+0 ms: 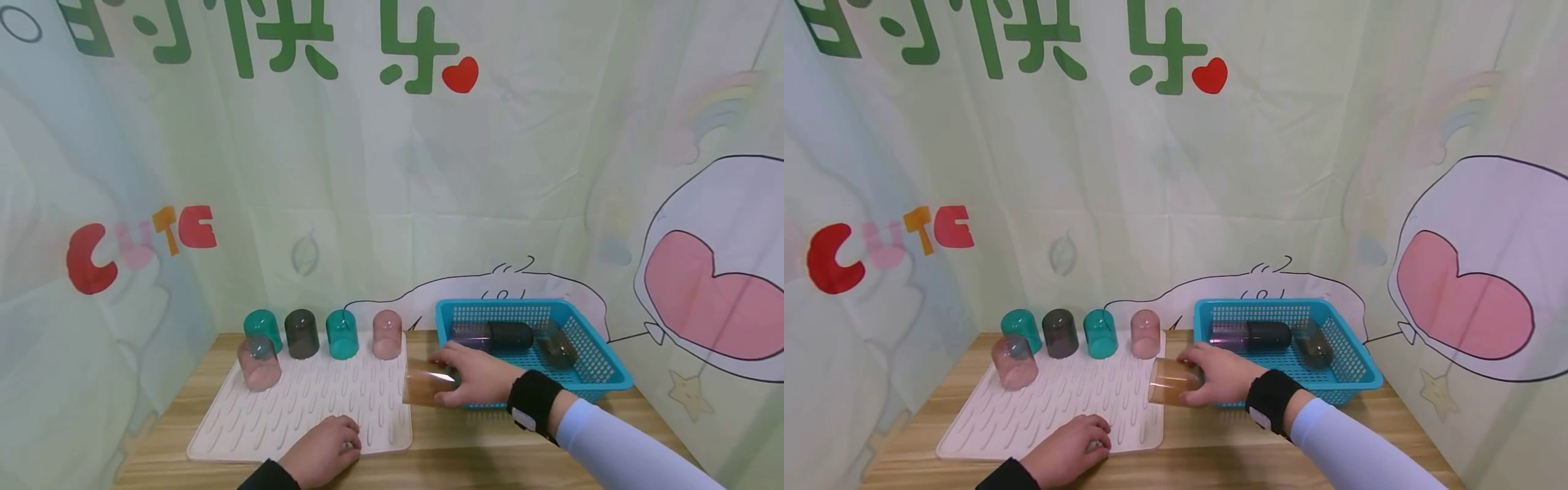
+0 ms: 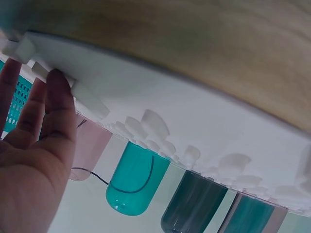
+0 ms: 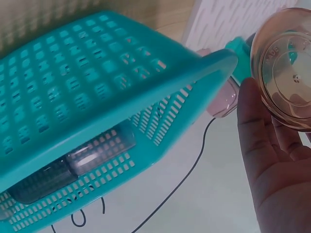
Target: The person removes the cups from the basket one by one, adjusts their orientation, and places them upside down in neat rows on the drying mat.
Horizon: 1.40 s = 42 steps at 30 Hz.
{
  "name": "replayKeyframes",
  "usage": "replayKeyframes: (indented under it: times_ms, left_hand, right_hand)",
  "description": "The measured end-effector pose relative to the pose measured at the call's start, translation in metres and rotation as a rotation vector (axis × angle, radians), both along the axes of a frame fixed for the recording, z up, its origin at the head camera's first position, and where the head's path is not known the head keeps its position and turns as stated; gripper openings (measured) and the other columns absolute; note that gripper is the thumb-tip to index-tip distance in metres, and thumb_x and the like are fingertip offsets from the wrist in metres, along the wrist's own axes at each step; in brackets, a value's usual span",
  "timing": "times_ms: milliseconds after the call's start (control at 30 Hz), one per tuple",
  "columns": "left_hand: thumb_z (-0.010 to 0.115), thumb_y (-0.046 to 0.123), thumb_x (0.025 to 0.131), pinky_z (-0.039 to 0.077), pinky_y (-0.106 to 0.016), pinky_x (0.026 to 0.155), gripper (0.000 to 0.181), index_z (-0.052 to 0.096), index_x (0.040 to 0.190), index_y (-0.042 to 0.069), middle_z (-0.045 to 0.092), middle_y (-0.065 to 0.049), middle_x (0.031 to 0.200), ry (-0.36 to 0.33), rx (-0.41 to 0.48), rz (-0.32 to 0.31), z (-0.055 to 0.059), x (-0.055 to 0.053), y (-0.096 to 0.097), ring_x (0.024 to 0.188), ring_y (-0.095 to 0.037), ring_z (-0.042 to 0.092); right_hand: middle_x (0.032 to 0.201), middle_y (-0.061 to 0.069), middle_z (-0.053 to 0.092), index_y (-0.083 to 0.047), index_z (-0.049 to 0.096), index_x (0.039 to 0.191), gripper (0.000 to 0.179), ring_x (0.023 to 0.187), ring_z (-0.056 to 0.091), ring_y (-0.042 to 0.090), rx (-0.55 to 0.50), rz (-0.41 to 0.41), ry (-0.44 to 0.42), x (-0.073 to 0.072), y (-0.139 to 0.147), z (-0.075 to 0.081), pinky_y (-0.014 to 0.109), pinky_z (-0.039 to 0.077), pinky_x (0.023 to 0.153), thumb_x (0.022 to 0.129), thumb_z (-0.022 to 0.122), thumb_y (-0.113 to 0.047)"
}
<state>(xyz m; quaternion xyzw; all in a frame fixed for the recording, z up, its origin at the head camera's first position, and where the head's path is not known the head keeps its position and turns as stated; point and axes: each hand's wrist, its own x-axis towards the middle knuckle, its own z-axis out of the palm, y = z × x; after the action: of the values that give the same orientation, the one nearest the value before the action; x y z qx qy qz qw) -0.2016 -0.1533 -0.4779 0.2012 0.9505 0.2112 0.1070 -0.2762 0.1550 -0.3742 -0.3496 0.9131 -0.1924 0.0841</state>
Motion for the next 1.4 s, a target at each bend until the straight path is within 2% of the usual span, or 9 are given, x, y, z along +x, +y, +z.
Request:
replayKeyframes:
  times_ms: [267,400,567,733,867,967,1167,1267,1400]
  left_hand:
    - [0.065,0.029,0.088,0.050,-0.047,0.090,0.007,0.070,0.085,0.025,0.061,0.004,0.104,-0.001,0.001,0.009,0.000,0.000,0.000,0.097,-0.015,0.054]
    - [0.064,0.030,0.088,0.051,-0.045,0.089,0.007,0.069,0.089,0.024,0.061,0.005,0.103,0.051,-0.022,0.023,0.003,0.001,0.002,0.096,-0.013,0.054]
    - [0.062,0.029,0.090,0.051,-0.045,0.092,0.023,0.064,0.110,0.017,0.061,-0.001,0.113,0.267,-0.035,0.054,0.013,0.002,0.006,0.105,-0.017,0.053]
    - [0.067,0.039,0.086,0.049,-0.041,0.097,0.056,0.047,0.134,0.019,0.051,-0.002,0.132,0.535,-0.016,0.075,0.030,0.002,0.016,0.118,-0.014,0.046]
    - [0.071,0.049,0.080,0.047,-0.039,0.100,0.078,0.036,0.143,0.020,0.041,-0.003,0.142,0.717,-0.031,0.002,0.043,0.000,0.025,0.124,-0.013,0.039]
    - [0.070,0.052,0.079,0.044,-0.040,0.103,0.085,0.031,0.146,0.018,0.036,-0.005,0.147,0.809,-0.071,-0.093,0.049,-0.001,0.032,0.129,-0.015,0.034]
    - [0.070,0.054,0.079,0.034,-0.043,0.110,0.084,0.035,0.144,0.014,0.038,-0.006,0.147,0.885,-0.150,-0.242,0.052,-0.003,0.049,0.136,-0.017,0.025]
    - [0.073,0.051,0.077,0.032,-0.044,0.112,0.083,0.037,0.141,0.013,0.042,-0.006,0.144,0.909,-0.184,-0.281,0.050,-0.006,0.057,0.137,-0.019,0.025]
    - [0.078,0.046,0.074,0.034,-0.041,0.111,0.083,0.041,0.139,0.011,0.048,-0.008,0.137,0.975,-0.202,-0.309,0.048,-0.010,0.063,0.130,-0.019,0.035]
  right_hand:
    - [0.112,-0.007,0.052,-0.023,0.053,0.128,0.063,0.093,0.049,0.010,0.039,0.011,0.014,0.002,-0.008,-0.004,0.031,0.053,0.083,0.077,0.066,-0.058]
    - [0.115,-0.005,0.053,-0.023,0.053,0.127,0.063,0.093,0.048,0.010,0.041,0.026,0.026,0.004,-0.010,-0.002,0.032,0.052,0.084,0.077,0.065,-0.060]
    - [0.110,-0.006,0.052,-0.023,0.052,0.127,0.061,0.092,0.048,0.010,0.039,0.037,0.006,0.006,-0.013,-0.001,0.031,0.051,0.082,0.078,0.065,-0.057]
    - [0.104,-0.008,0.050,-0.024,0.053,0.125,0.058,0.091,0.048,0.010,0.040,0.034,-0.011,0.007,-0.015,-0.002,0.029,0.050,0.078,0.078,0.066,-0.055]
    - [0.104,-0.008,0.050,-0.023,0.054,0.125,0.061,0.090,0.048,0.010,0.039,0.034,-0.004,0.006,-0.015,-0.005,0.029,0.050,0.077,0.077,0.065,-0.058]
    - [0.105,-0.007,0.051,-0.023,0.054,0.125,0.063,0.089,0.049,0.010,0.036,0.033,-0.006,0.006,-0.015,-0.007,0.029,0.050,0.077,0.076,0.065,-0.060]
    - [0.103,-0.007,0.051,-0.022,0.054,0.124,0.062,0.088,0.049,0.009,0.028,0.038,-0.036,0.006,-0.014,-0.007,0.028,0.051,0.075,0.076,0.066,-0.059]
    - [0.102,-0.006,0.053,-0.024,0.054,0.123,0.060,0.087,0.049,0.009,0.024,0.049,-0.032,0.007,-0.015,-0.007,0.027,0.050,0.073,0.076,0.066,-0.059]
    - [0.102,-0.004,0.054,-0.023,0.054,0.123,0.060,0.086,0.049,0.009,0.025,0.066,-0.012,0.009,-0.015,-0.007,0.026,0.049,0.072,0.077,0.064,-0.060]
